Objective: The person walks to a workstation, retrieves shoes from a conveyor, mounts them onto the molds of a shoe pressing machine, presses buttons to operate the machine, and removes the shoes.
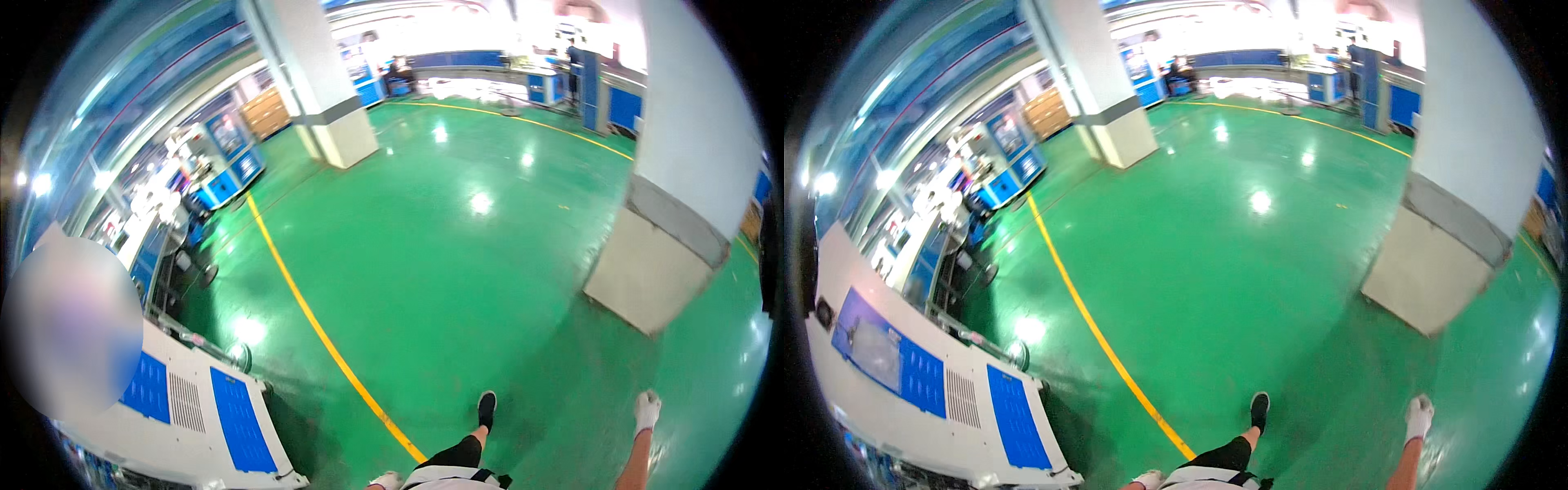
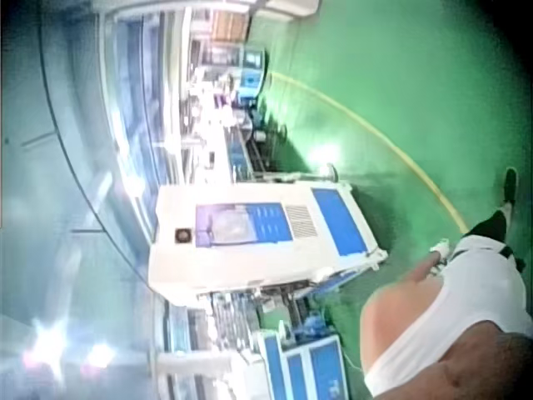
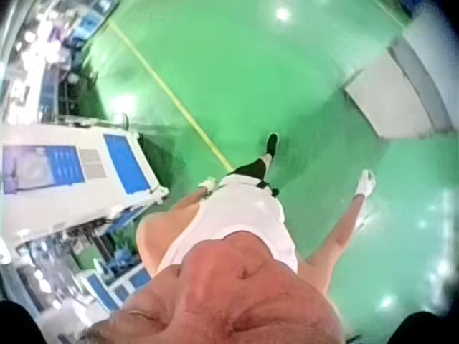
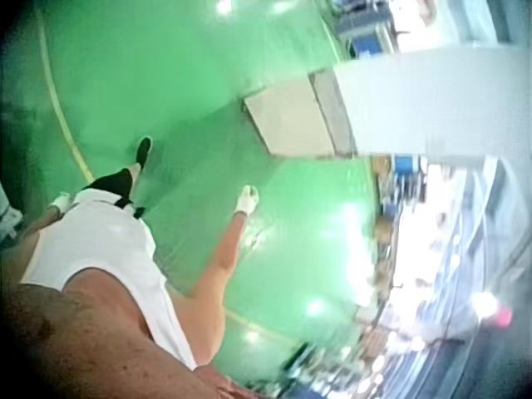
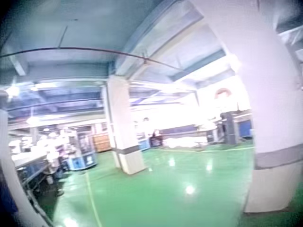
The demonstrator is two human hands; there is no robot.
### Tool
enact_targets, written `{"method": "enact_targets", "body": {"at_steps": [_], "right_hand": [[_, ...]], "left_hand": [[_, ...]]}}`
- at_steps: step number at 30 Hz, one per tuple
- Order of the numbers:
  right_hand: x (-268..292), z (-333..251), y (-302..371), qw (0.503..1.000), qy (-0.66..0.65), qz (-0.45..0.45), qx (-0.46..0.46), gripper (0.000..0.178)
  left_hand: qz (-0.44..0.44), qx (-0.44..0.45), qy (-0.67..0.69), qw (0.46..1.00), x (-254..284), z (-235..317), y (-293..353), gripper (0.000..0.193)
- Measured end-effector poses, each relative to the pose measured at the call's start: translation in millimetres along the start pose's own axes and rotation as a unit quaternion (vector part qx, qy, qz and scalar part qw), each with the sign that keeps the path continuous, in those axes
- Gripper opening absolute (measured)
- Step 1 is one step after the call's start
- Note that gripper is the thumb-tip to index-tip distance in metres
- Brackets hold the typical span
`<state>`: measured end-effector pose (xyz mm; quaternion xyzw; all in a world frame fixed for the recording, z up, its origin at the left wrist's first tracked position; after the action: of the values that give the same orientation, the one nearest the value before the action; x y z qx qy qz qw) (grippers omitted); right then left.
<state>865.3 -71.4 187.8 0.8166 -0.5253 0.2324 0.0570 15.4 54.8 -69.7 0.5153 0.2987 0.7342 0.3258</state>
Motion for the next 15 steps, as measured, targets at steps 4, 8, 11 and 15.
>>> {"method": "enact_targets", "body": {"at_steps": [4, 8, 11, 15], "right_hand": [[-174.6, 6.4, -16.9, 0.889, 0.423, -0.164, 0.058, 0.042], [-296.7, 21.3, 46.2, 0.823, 0.286, -0.46, -0.171, 0.042], [-365.0, -32.3, 27.9, 0.826, 0.257, -0.476, -0.157, 0.041], [-450.5, -91.1, -40.3, 0.822, 0.245, -0.496, -0.139, 0.04]], "left_hand": [[0.09, -0.083, 0.069, 0.99, 78.8, 76.8, -57.2, 0.061], [0.135, -0.111, -0.046, 0.984, 241.5, 195.5, -64.8, 0.053], [0.164, -0.056, 0.043, 0.984, 367.8, 244.3, -69.8, 0.055], [0.224, -0.075, 0.18, 0.955, 487.5, 305.3, -122.3, 0.056]]}}
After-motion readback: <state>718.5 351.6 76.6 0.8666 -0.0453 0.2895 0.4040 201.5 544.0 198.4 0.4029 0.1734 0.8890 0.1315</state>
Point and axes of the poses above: each hand's wrist, its own y-axis away from the middle knuckle, its own x-axis out of the back of the hand, z = x × y, the point moved 9 cm from there along -y, towards the middle knuckle, and after that the axes turned 3 degrees about -y, right-handed, at the moved point
